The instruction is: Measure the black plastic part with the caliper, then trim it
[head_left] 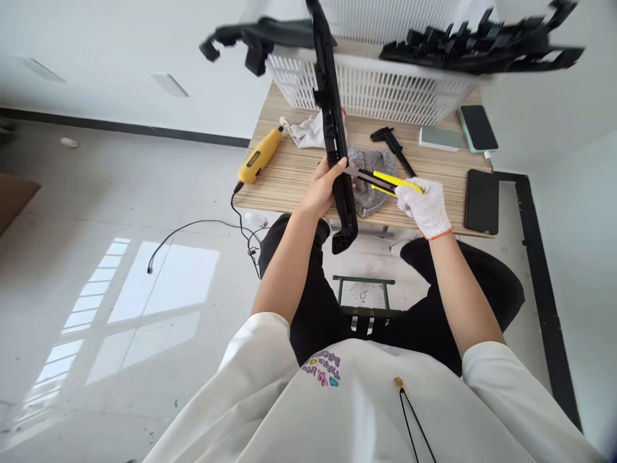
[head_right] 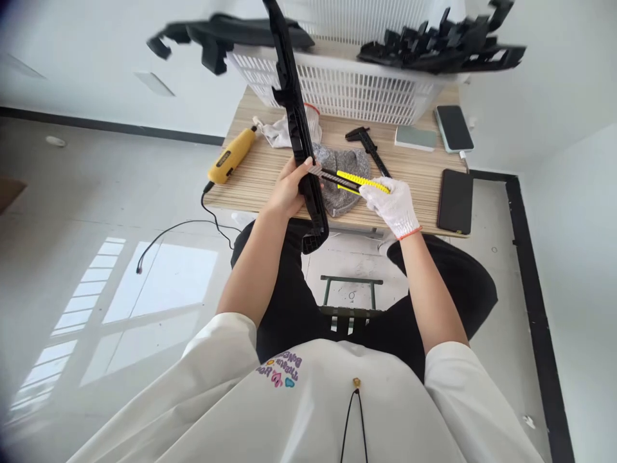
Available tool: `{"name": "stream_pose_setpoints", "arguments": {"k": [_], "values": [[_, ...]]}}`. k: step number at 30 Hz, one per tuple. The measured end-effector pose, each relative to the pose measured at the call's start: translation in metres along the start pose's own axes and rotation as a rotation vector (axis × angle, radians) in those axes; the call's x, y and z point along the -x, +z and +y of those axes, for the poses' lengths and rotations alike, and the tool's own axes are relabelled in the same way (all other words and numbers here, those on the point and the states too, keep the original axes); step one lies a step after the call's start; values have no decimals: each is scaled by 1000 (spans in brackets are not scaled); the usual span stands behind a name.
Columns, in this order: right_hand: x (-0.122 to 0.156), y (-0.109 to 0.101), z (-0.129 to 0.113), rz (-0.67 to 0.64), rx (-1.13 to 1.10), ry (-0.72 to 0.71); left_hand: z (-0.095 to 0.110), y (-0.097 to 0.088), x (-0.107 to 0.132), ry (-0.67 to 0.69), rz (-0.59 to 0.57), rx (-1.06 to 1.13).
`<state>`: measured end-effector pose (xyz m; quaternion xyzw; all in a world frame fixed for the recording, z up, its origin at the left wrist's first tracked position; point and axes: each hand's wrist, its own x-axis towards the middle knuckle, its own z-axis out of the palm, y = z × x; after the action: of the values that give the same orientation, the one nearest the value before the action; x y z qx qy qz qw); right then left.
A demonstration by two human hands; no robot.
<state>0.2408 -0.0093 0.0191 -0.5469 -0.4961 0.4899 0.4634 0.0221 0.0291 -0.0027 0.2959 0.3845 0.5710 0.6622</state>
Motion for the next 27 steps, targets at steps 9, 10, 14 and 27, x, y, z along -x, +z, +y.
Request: {"name": "stream_pose_setpoints", "arguments": {"k": [9,10,14,27], "values": [[-3,0,10,3,54,-65,6,3,2,-35,-62,-84],[-2,0,9,3,58,-55,7,4,1,-30,-65,-80],[0,-1,4,-6,58,-1,-1,0,-14,-38,25,13],[-3,-30,2,-61,76,54,17,7,-13,38,-160,-389]]}}
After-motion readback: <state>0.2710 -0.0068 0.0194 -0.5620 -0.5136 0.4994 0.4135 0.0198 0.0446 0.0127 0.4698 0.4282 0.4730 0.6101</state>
